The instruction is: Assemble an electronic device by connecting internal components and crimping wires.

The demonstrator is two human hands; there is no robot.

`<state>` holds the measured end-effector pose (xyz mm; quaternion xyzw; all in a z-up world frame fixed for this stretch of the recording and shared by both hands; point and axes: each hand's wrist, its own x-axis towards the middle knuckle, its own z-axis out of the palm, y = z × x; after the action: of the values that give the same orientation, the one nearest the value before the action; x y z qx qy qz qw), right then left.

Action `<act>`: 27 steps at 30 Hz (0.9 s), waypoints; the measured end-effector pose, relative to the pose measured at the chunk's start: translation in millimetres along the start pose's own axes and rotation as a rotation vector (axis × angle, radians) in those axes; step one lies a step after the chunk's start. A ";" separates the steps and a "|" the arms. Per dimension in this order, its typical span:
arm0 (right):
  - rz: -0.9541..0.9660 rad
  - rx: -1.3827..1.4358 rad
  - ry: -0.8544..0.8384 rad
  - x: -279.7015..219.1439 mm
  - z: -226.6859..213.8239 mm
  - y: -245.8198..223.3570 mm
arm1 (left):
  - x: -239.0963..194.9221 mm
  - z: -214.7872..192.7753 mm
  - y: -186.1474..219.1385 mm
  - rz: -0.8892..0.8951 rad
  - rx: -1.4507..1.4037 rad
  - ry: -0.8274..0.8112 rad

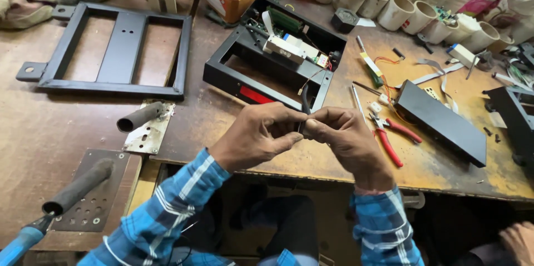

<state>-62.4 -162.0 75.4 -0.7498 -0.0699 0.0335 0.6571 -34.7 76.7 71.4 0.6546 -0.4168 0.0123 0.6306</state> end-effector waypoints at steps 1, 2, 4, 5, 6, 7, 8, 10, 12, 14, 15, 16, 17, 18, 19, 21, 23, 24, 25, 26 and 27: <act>0.005 0.001 -0.001 -1.8 -0.6 -1.1 | -0.6 1.2 -2.8 -0.005 -0.003 0.001; 0.010 -0.043 -0.021 -0.8 -1.5 -3.4 | 0.8 0.7 -5.7 -0.013 -0.093 -0.024; 0.013 -0.088 -0.044 0.4 -3.6 -6.2 | 2.4 0.5 -5.7 -0.019 -0.182 -0.046; 0.029 -0.076 -0.036 0.7 -4.9 -6.4 | 2.5 0.9 -3.0 -0.138 -0.211 -0.039; 0.045 -0.064 -0.028 0.3 -6.3 -6.3 | 2.5 1.7 -0.5 -0.258 -0.241 -0.034; 0.044 -0.066 -0.029 -0.2 -5.2 -13.5 | 2.5 1.5 -1.0 -0.256 -0.241 -0.032; 0.034 -0.040 -0.073 -1.5 -4.1 -20.4 | 2.3 1.5 -1.5 -0.279 -0.271 -0.030; 0.026 -0.014 -0.115 -2.4 -4.2 -26.9 | 1.3 2.7 -6.2 -0.302 -0.302 -0.029; -0.015 -0.081 -0.105 -1.2 -6.4 -26.8 | 0.1 3.9 -13.8 -0.257 -0.485 -0.008; -0.025 -0.043 -0.083 -1.2 -2.7 -26.5 | 0.0 5.3 -9.9 -0.252 -0.488 0.015; -0.035 -0.004 -0.062 -1.2 -1.1 -26.6 | 0.3 5.9 -7.8 -0.246 -0.492 0.039; -0.038 -0.005 -0.059 -2.1 0.1 -24.4 | 0.3 7.4 -6.5 -0.244 -0.491 0.035; -0.041 0.012 -0.019 -3.0 1.1 -22.1 | 0.3 9.1 -5.2 -0.254 -0.505 0.071; -0.045 0.029 0.023 -4.4 2.0 -19.7 | 0.2 11.1 -3.9 -0.264 -0.519 0.105; -0.048 0.029 0.027 -6.1 4.5 -21.6 | 0.7 11.1 -3.7 -0.262 -0.518 0.101; -0.105 0.001 0.047 -12.2 9.9 -23.9 | -0.9 13.1 -3.1 -0.217 -0.499 0.121; -0.097 0.015 0.065 -16.2 14.2 -28.8 | 0.4 16.7 -5.8 -0.219 -0.491 0.153; -0.089 0.030 0.080 -18.0 16.4 -31.3 | 1.2 18.3 -7.1 -0.223 -0.482 0.188; -0.090 0.030 0.085 -21.1 17.8 -33.8 | 0.6 20.6 -5.8 -0.222 -0.483 0.183; -0.099 -0.018 0.096 -24.3 19.2 -36.1 | -0.3 23.1 -4.5 -0.207 -0.456 0.211; -0.108 -0.066 0.108 -27.5 20.5 -38.4 | -1.1 25.5 -3.3 -0.192 -0.429 0.238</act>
<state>-94.8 -141.1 109.5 -0.7671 -0.0759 -0.0447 0.6355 -46.5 55.5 62.9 0.5365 -0.2688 -0.0593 0.7977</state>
